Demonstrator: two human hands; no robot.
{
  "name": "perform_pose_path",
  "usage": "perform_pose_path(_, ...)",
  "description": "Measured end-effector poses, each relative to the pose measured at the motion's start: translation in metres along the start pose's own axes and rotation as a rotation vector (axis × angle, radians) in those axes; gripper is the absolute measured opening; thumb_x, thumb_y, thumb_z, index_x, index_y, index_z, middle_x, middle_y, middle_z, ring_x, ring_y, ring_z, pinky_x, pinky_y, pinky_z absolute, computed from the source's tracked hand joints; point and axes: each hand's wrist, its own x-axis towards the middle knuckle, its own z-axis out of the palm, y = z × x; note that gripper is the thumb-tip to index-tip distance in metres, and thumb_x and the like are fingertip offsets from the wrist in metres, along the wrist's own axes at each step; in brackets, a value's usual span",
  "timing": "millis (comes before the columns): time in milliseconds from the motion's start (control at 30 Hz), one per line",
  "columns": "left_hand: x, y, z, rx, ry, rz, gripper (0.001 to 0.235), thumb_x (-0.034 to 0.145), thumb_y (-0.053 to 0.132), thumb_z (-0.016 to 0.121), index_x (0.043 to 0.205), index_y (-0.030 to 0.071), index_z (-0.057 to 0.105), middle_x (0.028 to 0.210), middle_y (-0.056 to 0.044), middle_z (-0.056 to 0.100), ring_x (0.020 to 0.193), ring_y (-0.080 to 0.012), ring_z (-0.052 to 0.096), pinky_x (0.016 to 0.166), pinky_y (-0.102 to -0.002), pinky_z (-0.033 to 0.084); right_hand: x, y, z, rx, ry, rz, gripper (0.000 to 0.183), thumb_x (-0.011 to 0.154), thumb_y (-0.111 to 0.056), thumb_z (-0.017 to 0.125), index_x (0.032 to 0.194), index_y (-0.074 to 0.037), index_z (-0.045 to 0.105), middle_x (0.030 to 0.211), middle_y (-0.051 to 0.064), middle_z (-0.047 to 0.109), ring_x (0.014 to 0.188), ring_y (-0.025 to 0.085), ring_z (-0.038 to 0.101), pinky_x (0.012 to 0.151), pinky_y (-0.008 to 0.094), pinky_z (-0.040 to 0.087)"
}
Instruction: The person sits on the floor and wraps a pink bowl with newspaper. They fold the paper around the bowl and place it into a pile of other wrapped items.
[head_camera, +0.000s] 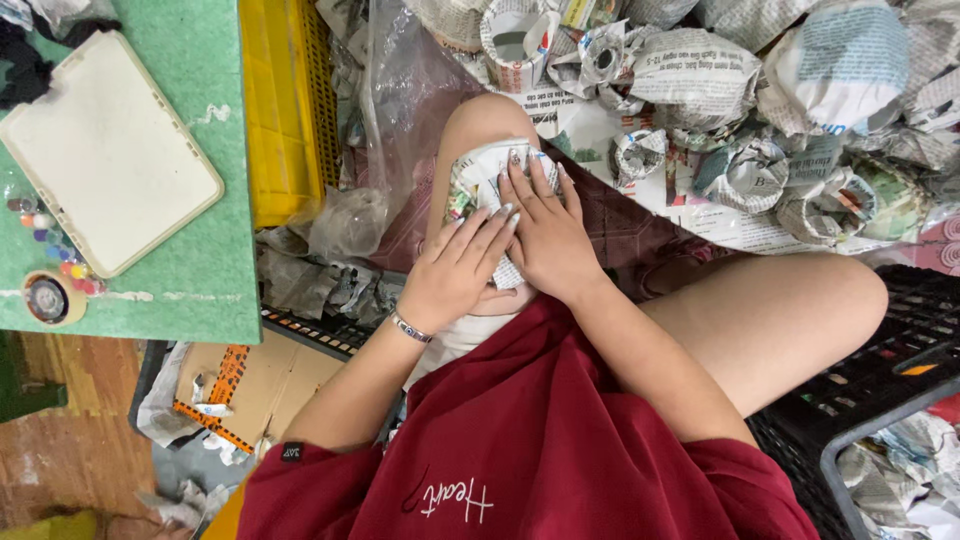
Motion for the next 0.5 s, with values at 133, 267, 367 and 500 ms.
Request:
perform_pose_path(133, 0.013, -0.009, 0.001, -0.051, -0.034, 0.089, 0.083, 0.087, 0.055, 0.071, 0.15, 0.003, 0.056, 0.155, -0.013, 0.053, 0.148, -0.0293, 0.041, 0.124, -0.046, 0.028, 0.0, 0.009, 0.003, -0.001, 0.02, 0.011, 0.068, 0.095, -0.02, 0.054, 0.159, -0.001, 0.037, 0.167, 0.019, 0.034, 0.157, 0.032, 0.024, 0.126, 0.053, 0.013)
perform_pose_path(267, 0.017, -0.014, 0.005, -0.059, 0.056, 0.152, 0.075, 0.092, 0.056, 0.07, 0.148, 0.008, 0.059, 0.155, -0.008, 0.054, 0.148, -0.0282, 0.041, 0.125, -0.048, 0.025, 0.002, 0.012, 0.005, 0.024, 0.041, 0.012, 0.069, 0.093, -0.019, 0.054, 0.158, -0.004, 0.038, 0.167, 0.017, 0.034, 0.156, 0.032, 0.025, 0.126, 0.052, 0.014)
perform_pose_path(367, 0.013, -0.01, 0.012, -0.07, 0.143, 0.135, 0.068, 0.095, 0.057, 0.07, 0.146, 0.012, 0.063, 0.153, -0.004, 0.056, 0.147, -0.027, 0.042, 0.125, -0.049, 0.023, -0.001, 0.013, 0.0, 0.04, -0.004, -0.01, 0.069, 0.091, -0.019, 0.054, 0.157, -0.006, 0.041, 0.165, 0.014, 0.036, 0.156, 0.031, 0.027, 0.126, 0.052, 0.015)
perform_pose_path(500, 0.009, -0.005, 0.02, -0.067, 0.228, 0.09, 0.062, 0.096, 0.057, 0.071, 0.142, 0.016, 0.067, 0.15, -0.001, 0.059, 0.146, -0.0266, 0.045, 0.126, -0.051, 0.021, 0.0, 0.02, -0.017, 0.107, -0.031, -0.13, 0.064, 0.095, -0.021, 0.055, 0.156, -0.003, 0.044, 0.165, 0.018, 0.036, 0.157, 0.035, 0.027, 0.126, 0.052, 0.017)
